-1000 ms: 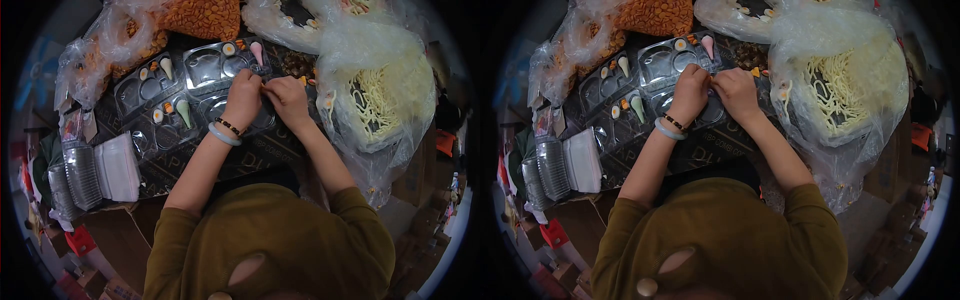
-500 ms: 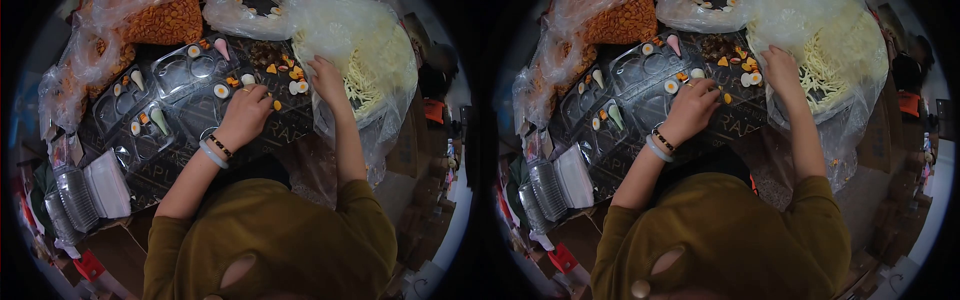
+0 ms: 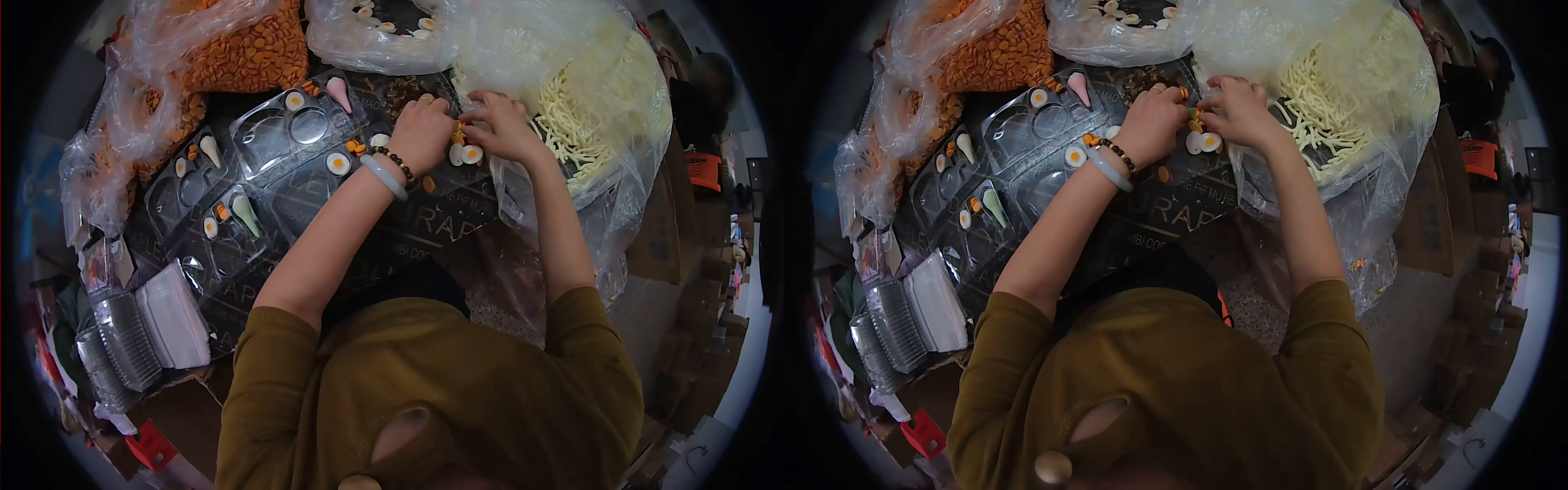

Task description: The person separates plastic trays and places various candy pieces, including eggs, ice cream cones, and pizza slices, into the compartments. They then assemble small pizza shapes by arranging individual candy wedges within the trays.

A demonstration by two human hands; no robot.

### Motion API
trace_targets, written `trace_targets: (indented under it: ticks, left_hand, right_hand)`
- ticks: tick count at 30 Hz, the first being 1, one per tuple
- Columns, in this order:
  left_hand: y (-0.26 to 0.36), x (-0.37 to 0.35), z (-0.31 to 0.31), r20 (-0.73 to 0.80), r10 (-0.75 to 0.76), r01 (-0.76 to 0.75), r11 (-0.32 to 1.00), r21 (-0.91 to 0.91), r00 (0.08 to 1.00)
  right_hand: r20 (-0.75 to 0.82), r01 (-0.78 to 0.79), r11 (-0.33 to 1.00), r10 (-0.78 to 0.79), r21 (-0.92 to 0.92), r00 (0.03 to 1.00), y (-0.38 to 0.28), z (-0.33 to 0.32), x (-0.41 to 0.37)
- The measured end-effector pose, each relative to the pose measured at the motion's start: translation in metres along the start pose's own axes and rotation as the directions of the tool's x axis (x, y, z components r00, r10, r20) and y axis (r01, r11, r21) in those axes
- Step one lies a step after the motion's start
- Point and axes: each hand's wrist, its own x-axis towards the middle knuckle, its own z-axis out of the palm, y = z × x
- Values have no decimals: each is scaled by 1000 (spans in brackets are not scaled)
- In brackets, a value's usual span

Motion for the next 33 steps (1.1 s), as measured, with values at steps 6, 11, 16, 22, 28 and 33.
trace_targets:
  ticks: [6, 11, 16, 22, 28, 33]
  left_hand:
    - [13, -29, -27, 64, 30, -8, 947, -321, 997]
    - [53, -68, -37, 64, 101, -74, 936, -343, 993]
    - [61, -83, -18, 38, 43, -30, 956, -292, 998]
    - [64, -96, -42, -141, -259, 136, 812, -568, 956]
    - [23, -132, -63, -106, -677, 461, 599, -655, 728]
    - [5, -130, -58, -189, -699, 541, 671, -507, 690]
  right_hand:
    - [12, -12, 997, 11, 71, 1000, 11, 2, -30]
    - [-181, 111, 994, -105, 24, 978, -8, 5, -45]
    - [-264, 102, 993, -81, 66, 961, -38, 9, -40]
    - [-254, 62, 996, -43, 69, 966, -53, 22, -22]
    - [-427, 135, 991, -113, 21, 897, -61, 25, -21]
    - [-45, -102, 390, 349, 915, 936, -91, 24, -23]
